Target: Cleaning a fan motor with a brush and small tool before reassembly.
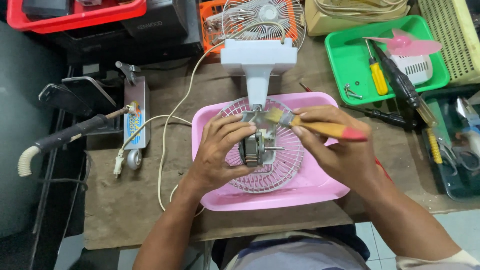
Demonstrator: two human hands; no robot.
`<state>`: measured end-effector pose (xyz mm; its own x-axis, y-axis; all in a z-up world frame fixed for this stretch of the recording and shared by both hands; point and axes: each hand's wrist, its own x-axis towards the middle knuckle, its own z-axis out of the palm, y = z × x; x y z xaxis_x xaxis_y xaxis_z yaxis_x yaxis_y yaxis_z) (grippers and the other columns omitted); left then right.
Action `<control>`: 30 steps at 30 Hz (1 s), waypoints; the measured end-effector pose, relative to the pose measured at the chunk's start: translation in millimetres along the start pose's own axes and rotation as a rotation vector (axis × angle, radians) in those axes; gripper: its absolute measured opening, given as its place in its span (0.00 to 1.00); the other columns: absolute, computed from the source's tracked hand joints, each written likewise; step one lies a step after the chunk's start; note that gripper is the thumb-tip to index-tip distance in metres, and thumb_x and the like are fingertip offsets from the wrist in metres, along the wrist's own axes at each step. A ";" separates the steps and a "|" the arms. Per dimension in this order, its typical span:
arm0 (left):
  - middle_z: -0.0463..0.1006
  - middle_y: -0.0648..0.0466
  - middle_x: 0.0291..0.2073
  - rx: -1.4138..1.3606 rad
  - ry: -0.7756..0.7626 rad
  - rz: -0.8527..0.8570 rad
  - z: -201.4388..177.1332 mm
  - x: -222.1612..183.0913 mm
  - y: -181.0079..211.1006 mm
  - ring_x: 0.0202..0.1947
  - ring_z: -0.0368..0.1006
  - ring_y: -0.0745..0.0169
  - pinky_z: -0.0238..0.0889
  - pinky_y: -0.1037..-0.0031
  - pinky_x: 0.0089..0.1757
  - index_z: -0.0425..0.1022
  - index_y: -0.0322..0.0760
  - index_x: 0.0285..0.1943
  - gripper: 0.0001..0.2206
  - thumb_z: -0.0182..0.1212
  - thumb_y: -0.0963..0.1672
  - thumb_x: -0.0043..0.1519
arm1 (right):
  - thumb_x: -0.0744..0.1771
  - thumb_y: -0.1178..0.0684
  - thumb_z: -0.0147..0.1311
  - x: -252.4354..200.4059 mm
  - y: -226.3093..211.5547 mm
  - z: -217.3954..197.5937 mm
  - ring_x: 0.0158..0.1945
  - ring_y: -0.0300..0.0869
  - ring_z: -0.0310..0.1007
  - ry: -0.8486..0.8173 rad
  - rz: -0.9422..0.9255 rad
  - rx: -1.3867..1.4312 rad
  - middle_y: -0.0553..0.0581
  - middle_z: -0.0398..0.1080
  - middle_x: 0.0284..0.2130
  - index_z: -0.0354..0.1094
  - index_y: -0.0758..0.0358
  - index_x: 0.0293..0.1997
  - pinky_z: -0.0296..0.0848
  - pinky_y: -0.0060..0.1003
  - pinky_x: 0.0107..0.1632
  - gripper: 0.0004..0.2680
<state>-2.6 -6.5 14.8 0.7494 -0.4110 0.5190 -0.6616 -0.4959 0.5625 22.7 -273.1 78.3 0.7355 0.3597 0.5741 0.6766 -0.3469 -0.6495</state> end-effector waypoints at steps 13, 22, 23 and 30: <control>0.74 0.49 0.67 -0.272 -0.008 -0.141 -10.2 -0.6 7.0 0.67 0.72 0.55 0.51 0.65 0.64 0.65 0.43 0.68 0.35 0.80 0.45 0.51 | 0.67 0.57 0.61 6.5 9.2 -2.1 0.32 0.36 0.73 0.051 0.372 0.269 0.56 0.76 0.35 0.73 0.65 0.42 0.71 0.25 0.31 0.04; 0.69 0.41 0.68 -0.637 -0.022 -0.249 -17.8 -0.6 1.1 0.71 0.66 0.46 0.61 0.60 0.68 0.63 0.42 0.69 0.35 0.75 0.38 0.52 | 0.67 0.60 0.61 16.0 7.7 -2.4 0.37 0.39 0.78 0.021 0.265 0.280 0.59 0.77 0.36 0.71 0.66 0.43 0.73 0.26 0.31 0.04; 0.68 0.41 0.69 -0.690 -0.022 -0.260 -18.1 -2.4 0.6 0.71 0.65 0.46 0.61 0.60 0.69 0.63 0.43 0.70 0.35 0.75 0.39 0.53 | 0.67 0.59 0.61 19.1 8.9 0.9 0.39 0.36 0.77 -0.089 0.154 0.189 0.53 0.76 0.38 0.74 0.61 0.42 0.70 0.25 0.31 0.03; 0.67 0.39 0.69 -0.850 0.027 -0.291 -15.7 -4.8 -2.4 0.72 0.63 0.48 0.64 0.63 0.67 0.63 0.41 0.70 0.35 0.75 0.38 0.53 | 0.67 0.61 0.60 23.2 6.6 1.5 0.39 0.42 0.79 0.100 0.249 0.321 0.61 0.76 0.39 0.72 0.73 0.44 0.74 0.28 0.34 0.05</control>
<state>-5.0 8.6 21.0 0.8969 -0.3335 0.2903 -0.2496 0.1599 0.9550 44.2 -265.8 86.5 0.8856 0.2077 0.4153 0.4444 -0.1194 -0.8879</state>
